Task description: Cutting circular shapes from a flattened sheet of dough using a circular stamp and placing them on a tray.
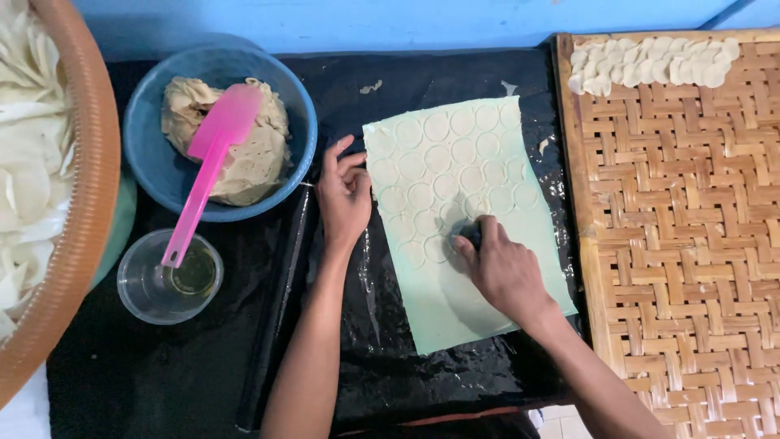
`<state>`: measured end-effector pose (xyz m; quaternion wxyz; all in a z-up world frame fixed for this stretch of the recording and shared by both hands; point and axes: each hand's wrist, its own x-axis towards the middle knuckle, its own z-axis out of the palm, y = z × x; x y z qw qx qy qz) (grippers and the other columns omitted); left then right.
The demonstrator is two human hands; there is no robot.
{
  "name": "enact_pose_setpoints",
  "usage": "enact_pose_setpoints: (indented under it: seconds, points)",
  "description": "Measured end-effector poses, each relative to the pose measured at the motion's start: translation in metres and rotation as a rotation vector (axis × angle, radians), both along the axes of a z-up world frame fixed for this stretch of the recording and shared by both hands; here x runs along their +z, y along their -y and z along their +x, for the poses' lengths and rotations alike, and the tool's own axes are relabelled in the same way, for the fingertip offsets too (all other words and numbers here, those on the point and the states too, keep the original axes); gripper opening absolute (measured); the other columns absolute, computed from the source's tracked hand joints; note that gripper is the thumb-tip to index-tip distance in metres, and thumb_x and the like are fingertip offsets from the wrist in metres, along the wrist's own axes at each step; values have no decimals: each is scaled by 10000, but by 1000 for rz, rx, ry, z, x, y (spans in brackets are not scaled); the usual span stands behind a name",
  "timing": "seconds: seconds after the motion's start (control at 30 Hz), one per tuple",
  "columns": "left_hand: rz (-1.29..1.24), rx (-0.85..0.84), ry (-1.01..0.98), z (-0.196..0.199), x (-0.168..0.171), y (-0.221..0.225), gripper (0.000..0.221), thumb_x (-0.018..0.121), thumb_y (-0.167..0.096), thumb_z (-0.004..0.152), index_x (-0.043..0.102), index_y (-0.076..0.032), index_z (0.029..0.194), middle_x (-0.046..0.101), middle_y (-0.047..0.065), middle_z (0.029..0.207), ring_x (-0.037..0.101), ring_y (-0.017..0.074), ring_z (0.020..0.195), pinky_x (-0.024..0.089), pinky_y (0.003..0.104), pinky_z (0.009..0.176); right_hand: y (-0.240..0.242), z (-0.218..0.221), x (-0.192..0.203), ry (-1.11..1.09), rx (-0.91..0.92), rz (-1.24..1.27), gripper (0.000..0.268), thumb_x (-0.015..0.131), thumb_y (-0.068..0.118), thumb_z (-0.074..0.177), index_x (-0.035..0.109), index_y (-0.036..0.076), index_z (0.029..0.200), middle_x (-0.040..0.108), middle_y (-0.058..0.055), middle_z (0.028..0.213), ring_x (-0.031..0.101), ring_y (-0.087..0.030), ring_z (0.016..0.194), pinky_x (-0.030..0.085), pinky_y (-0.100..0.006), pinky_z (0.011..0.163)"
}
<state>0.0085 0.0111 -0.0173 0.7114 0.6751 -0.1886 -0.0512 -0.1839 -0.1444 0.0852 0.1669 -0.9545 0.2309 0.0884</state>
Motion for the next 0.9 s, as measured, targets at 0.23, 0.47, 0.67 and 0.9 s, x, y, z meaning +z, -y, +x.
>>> enact_pose_setpoints:
  seconds: [0.23,0.47,0.67,0.9]
  points:
    - [-45,-14,-14,1,5,-1,576,590,42,950,417,2,1498,745,156,1166,671,98,860,519,233,768,7,-32,3,41,-108,21,505,545,440,1005,436,29,1277,698,-273,997,693,-491,756,560,-560,658]
    - [-88,-11,-41,-2,3,2,590,609,35,953,411,4,1508,733,178,1171,683,112,921,535,238,819,21,-28,7,27,-76,-35,551,602,416,962,458,10,1306,638,-263,1130,704,-464,791,569,-538,648]
    - [-99,-27,-41,-2,5,1,586,613,36,959,405,9,1507,723,175,1172,676,107,924,532,238,812,27,-14,-1,37,0,-74,515,600,401,962,483,6,1272,632,-244,1097,709,-440,789,567,-524,625]
    - [-55,-27,-39,-2,4,1,595,627,29,968,401,1,1518,723,178,1182,663,104,909,512,235,784,17,4,-17,-134,-31,-282,497,509,509,1072,495,12,1079,644,-193,881,708,-352,645,547,-454,502]
